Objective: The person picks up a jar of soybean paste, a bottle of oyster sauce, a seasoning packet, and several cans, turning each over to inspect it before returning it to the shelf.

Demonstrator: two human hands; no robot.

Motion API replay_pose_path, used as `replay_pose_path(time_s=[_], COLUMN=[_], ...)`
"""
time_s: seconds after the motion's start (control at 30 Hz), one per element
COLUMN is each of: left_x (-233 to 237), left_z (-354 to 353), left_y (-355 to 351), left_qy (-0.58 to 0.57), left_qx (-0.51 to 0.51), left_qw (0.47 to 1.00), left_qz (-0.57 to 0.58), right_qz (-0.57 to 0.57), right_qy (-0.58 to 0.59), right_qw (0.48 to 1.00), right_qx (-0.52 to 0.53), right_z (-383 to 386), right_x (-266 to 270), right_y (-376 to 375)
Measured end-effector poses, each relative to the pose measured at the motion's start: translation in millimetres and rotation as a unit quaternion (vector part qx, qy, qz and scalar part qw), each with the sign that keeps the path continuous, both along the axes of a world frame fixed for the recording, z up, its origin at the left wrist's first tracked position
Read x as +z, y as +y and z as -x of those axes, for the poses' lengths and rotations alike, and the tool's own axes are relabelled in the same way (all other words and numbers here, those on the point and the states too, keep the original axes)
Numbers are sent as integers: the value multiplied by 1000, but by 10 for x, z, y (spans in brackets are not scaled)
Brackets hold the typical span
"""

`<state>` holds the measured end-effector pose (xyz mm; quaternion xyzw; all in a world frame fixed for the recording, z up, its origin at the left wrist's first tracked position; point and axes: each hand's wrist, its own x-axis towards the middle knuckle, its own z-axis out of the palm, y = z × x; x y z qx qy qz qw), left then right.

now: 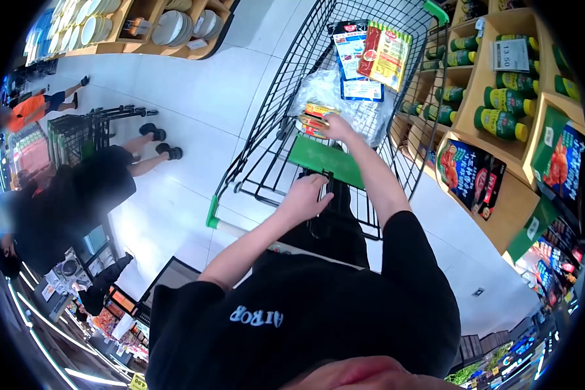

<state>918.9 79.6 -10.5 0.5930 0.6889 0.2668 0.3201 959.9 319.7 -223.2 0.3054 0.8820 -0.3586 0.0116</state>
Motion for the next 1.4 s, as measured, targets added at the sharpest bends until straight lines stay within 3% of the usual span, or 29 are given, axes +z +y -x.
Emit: replay_pose_path(time_s=[0.03, 0.13, 0.23, 0.33, 0.47, 0.67, 0.77, 0.83, 0.93, 1.03, 1.17, 1.27, 1.33, 1.4], left_x=[-34, -26, -41, -39, -166, -819, -1193, -1523, -1994, -2520, -3025, -3472, -3516, -3542], left_z=[-30, -45, 110, 295, 648, 1090, 1343, 1404, 1446, 1435, 1456, 1618, 1664, 1670], left_y=[-72, -132, -24, 138, 717, 1430, 1691, 1728, 1861, 1930, 2016, 2035, 2031, 2051], left_qy=[-3, -8, -3, -23, 166, 245, 235, 267, 252, 177, 75, 56, 95, 64], left_qx=[-10, -16, -47, -72, -103, -41, 53, 96, 43, 117, 213, 166, 98, 112], left_qw=[1000, 1000, 999, 990, 948, 895, 902, 909, 932, 940, 939, 950, 958, 962], left_qz=[-4, 20, 0, 120, 251, 371, 357, 304, 258, 266, 258, 259, 252, 241], right_qz=[38, 72, 43, 61, 20, -11, -21, 87, 179, 241, 339, 296, 256, 225], right_qy=[-116, -245, -149, -128, -156, -154, -104, -72, -43, 64, 233, 214, 203, 193], right_qw=[992, 967, 987, 989, 987, 987, 992, 988, 965, 928, 853, 880, 894, 906], right_qx=[15, 17, -41, -51, -17, -51, -73, -110, -184, -279, -320, -305, -308, -303], right_z=[45, 50, 121, 13, 153, 205, 73, -124, -452, -579, -291, -90, -57, -67], right_x=[-113, -460, -708, -753, -576, -535, -234, -255, -17, -189, -423, -791, -924, -1022], right_y=[-113, -330, -204, -265, -133, -144, -105, 1, 192, 302, 467, 602, 626, 685])
